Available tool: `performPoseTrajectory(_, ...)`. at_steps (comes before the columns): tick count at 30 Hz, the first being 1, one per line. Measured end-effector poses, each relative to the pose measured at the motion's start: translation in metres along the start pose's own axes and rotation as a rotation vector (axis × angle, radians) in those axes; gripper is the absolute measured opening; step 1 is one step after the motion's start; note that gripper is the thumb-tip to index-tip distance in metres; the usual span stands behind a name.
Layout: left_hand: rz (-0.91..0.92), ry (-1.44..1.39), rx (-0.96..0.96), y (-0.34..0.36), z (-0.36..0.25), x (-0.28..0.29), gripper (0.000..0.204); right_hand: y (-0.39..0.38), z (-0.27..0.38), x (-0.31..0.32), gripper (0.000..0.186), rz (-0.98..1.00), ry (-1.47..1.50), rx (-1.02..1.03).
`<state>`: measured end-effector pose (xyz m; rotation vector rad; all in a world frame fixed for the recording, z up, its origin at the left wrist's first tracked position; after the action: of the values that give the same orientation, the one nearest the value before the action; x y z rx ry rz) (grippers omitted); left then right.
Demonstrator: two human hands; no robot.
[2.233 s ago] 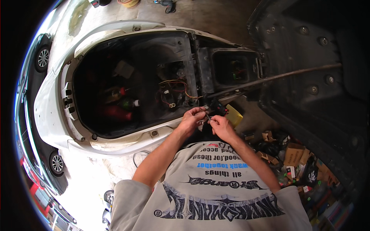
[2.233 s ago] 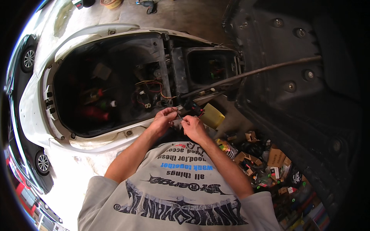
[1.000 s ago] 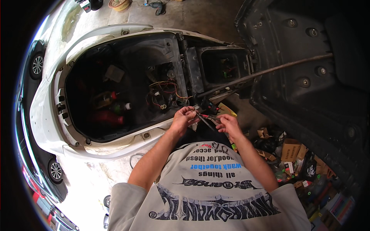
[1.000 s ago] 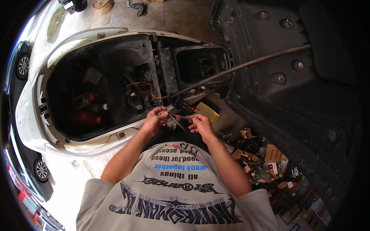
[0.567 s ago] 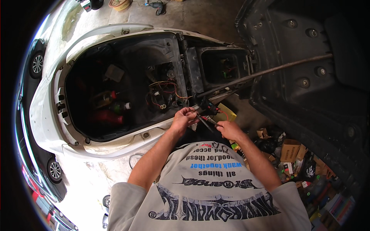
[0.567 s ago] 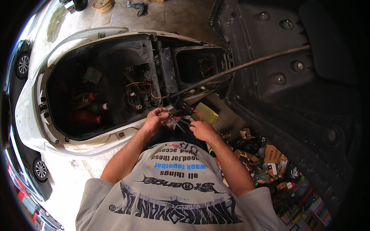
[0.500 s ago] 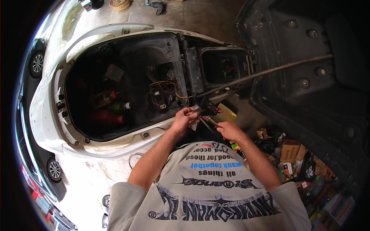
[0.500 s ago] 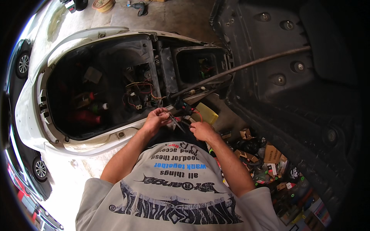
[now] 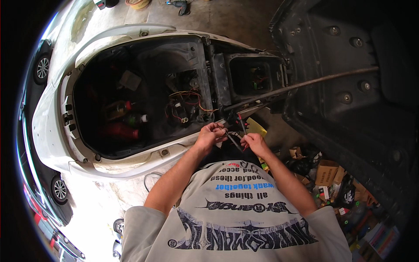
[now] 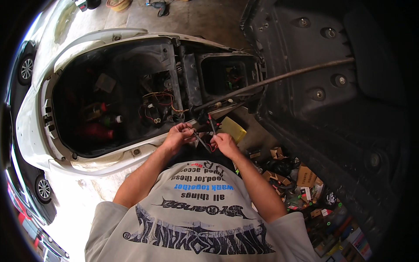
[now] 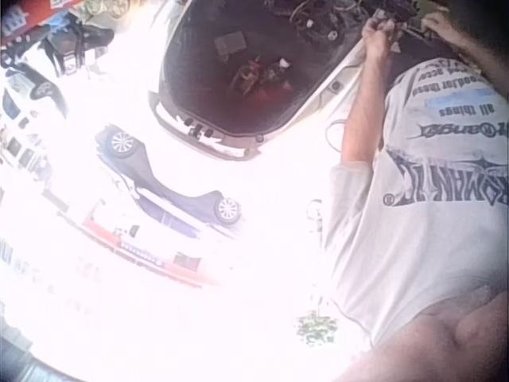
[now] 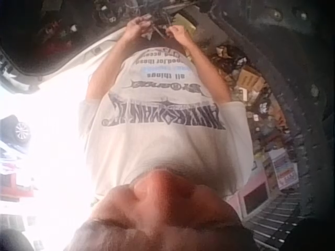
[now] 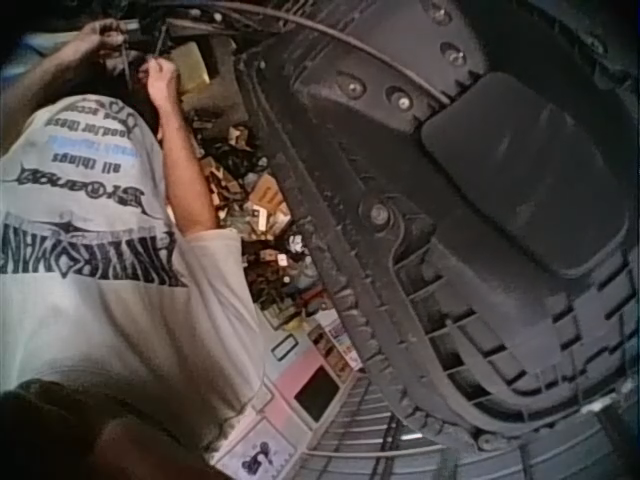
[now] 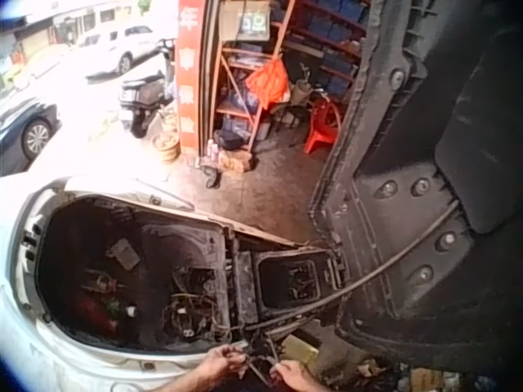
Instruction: Inspecting and repairing the electrical wiring under the seat of a scooter.
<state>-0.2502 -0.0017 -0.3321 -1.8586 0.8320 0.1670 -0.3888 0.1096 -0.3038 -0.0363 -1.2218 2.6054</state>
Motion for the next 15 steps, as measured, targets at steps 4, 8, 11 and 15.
performPoseTrajectory(4,-0.012,0.0,-0.007,0.001,-0.001,0.001,0.018,0.005,-0.015,0.043,0.021,-0.163,0.368,0.103)
performPoseTrajectory(8,-0.013,-0.007,-0.016,0.001,0.0,0.002,0.018,0.012,-0.025,0.086,0.021,-0.371,0.524,0.022)
performPoseTrajectory(11,-0.028,-0.019,-0.016,0.001,0.001,0.003,0.017,0.012,-0.015,0.126,0.026,-0.644,0.203,-0.009)
performPoseTrajectory(15,-0.038,-0.019,-0.01,0.005,0.0,0.002,0.017,0.026,-0.01,0.152,0.025,-0.81,-0.156,0.143)
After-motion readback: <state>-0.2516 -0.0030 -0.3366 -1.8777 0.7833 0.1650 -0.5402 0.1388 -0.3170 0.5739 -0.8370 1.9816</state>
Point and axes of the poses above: each hand's wrist, its own y-axis towards the middle knuckle, its own x-axis out of the back of the hand, z = x × y, the point moved 9 cm from there along y, towards the middle knuckle, and after that the axes turned 13 degrees about y, right-handed, at the moved point
